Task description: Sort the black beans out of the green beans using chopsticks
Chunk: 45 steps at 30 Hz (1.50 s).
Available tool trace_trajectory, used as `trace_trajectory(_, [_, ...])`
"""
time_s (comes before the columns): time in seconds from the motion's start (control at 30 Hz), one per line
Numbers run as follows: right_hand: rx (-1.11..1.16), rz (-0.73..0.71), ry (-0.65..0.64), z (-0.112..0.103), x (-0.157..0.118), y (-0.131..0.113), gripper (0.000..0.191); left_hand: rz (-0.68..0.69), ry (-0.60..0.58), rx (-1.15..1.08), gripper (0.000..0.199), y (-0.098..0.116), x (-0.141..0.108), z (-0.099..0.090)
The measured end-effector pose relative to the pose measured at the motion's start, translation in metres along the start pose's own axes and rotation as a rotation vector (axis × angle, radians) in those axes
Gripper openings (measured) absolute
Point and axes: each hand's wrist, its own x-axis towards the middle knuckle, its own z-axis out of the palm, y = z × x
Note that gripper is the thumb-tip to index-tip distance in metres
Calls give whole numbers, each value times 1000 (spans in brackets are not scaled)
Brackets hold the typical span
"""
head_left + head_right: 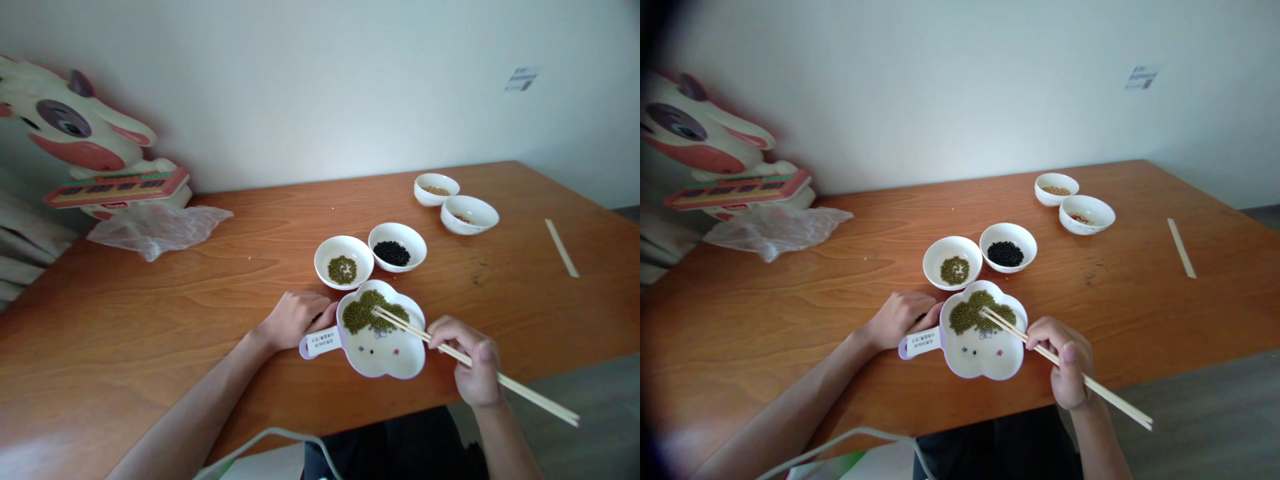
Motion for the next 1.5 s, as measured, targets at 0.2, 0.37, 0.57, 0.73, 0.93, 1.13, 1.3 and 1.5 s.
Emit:
trace_trajectory(0.2, [0,-22,-14,3,2,-3,67,-12,19,22,45,-2,2,3])
trace_trajectory(0.37, [-5,-39,-22,2,1,-2,63,-11,23,28,45,-3,1,1])
trace_trajectory(0.57, [-4,-51,-10,1,0,-3,62,-9,20,24,44,-1,0,0])
trace_trajectory(0.73, [7,-62,26,1,-3,-2,61,-14,-8,27,43,-1,0,0])
trace_trajectory(0.93, [-1,-45,7,2,-2,-2,69,-17,-18,-5,43,-1,0,0])
trace_trajectory(1.13, [-2,-30,-54,4,5,-9,73,-42,-31,-15,42,-2,-1,0])
trace_trajectory(1.3, [0,-40,-48,5,3,-9,51,-51,-44,-3,43,-2,-1,0])
trace_trajectory(1.5, [-11,-54,-19,3,0,-9,47,-66,-60,-4,43,-2,0,0])
